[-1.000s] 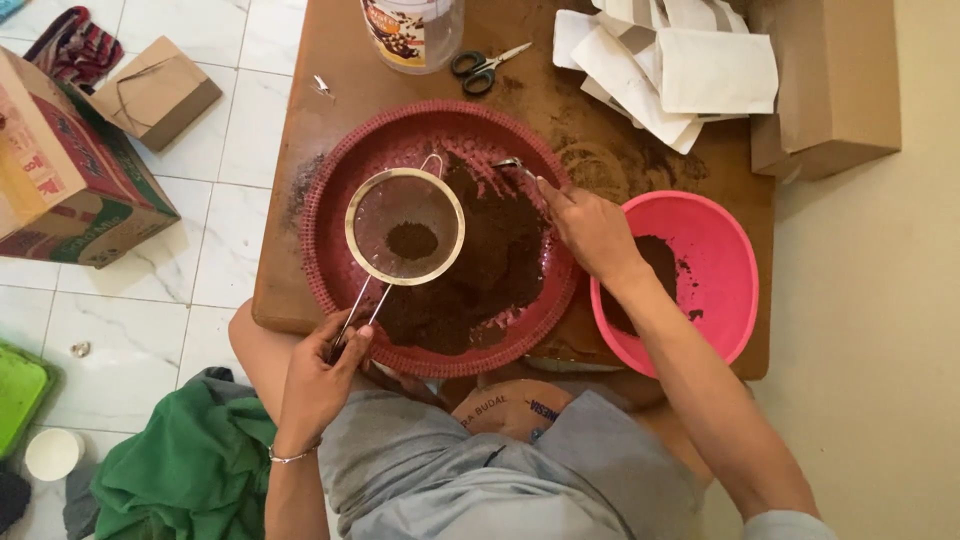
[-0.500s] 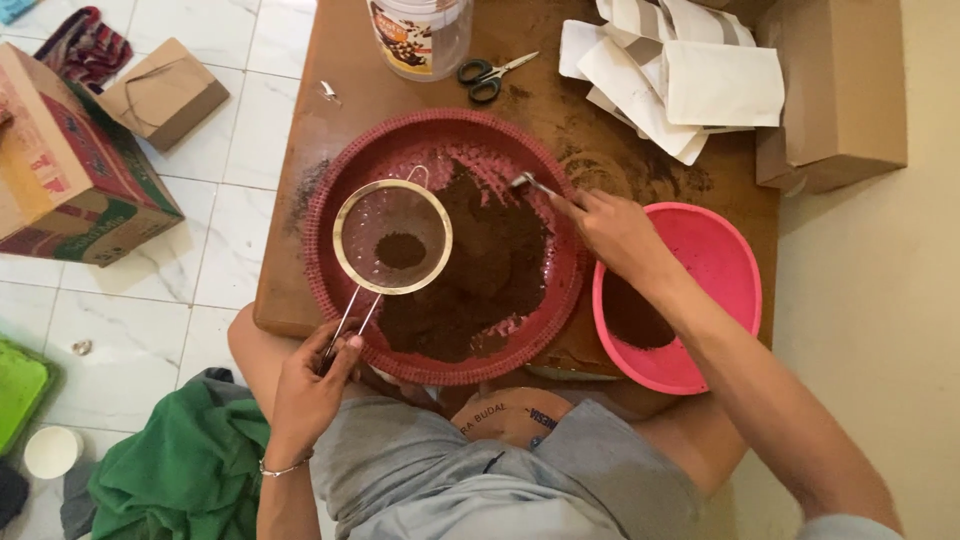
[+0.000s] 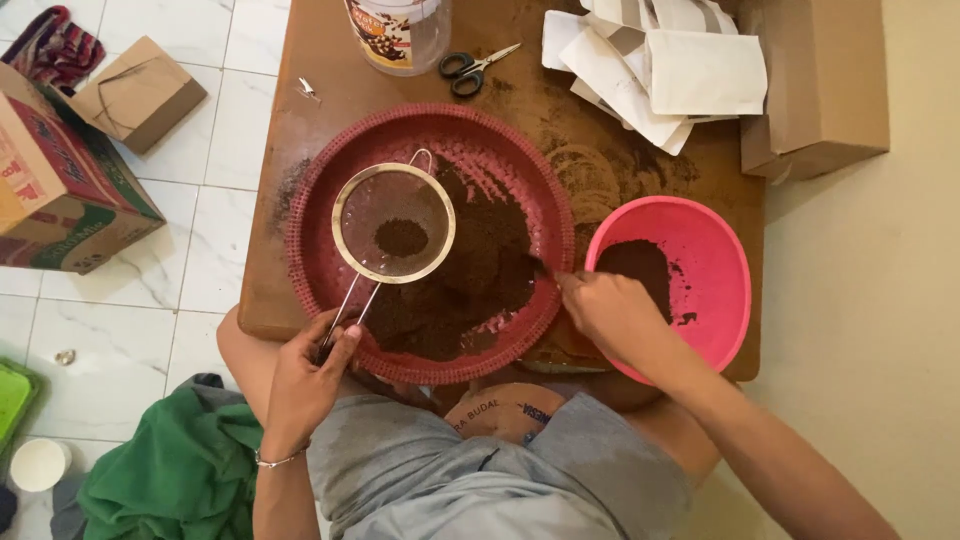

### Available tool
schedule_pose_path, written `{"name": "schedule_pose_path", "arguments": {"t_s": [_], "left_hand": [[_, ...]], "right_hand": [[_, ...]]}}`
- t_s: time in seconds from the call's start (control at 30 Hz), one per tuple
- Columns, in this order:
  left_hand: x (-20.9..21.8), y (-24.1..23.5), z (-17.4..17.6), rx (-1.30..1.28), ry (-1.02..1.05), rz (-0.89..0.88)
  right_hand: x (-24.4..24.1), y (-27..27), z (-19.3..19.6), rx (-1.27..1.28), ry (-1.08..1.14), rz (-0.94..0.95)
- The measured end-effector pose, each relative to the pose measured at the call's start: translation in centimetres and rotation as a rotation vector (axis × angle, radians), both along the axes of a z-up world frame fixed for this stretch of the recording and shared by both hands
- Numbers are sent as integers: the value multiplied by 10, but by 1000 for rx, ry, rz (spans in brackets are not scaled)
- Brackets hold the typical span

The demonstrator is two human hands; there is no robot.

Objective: The person scoops a dark brown powder from a red tray using a spoon and pours it into a sieve held over a pink bowl. They shake the sieve to sift the powder into the bowl, repeating the process multiple times.

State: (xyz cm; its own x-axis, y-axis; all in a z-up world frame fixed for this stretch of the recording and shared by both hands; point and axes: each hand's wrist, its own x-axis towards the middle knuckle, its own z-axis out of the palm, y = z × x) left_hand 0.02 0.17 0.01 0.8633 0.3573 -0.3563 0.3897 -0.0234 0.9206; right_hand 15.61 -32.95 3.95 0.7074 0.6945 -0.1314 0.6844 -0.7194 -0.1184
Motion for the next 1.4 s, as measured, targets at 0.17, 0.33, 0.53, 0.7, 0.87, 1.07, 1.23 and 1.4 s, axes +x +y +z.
{"name": "schedule_pose_path", "arguments": {"t_s": [0.17,0.33,0.53,0.7,0.87,1.07,1.23,1.4], "left_hand": [[-5,2,-7,-37,13,15],[-10,1,-7,-75,23,6],[-10,-1,-1,-64,27,14],[-13,-4,-12,41,2,-46],[-6,-10,-6,19,-23,-113],[-10,-7,7,49,-39,-102],[-12,-2,9,49,-25,-58],[-12,-1,10,-5,-6,-15]], "right_hand": [[-21,9,9,56,248,-280],[-28,15,37,258,411,-503],[-24,-7,48,469,381,-588],[-31,11,60,685,183,-387],[-38,43,25,823,86,-153],[-45,56,20,898,18,-99],[-9,31,1,829,-121,-187],[48,35,-6,596,-122,-184]]}}
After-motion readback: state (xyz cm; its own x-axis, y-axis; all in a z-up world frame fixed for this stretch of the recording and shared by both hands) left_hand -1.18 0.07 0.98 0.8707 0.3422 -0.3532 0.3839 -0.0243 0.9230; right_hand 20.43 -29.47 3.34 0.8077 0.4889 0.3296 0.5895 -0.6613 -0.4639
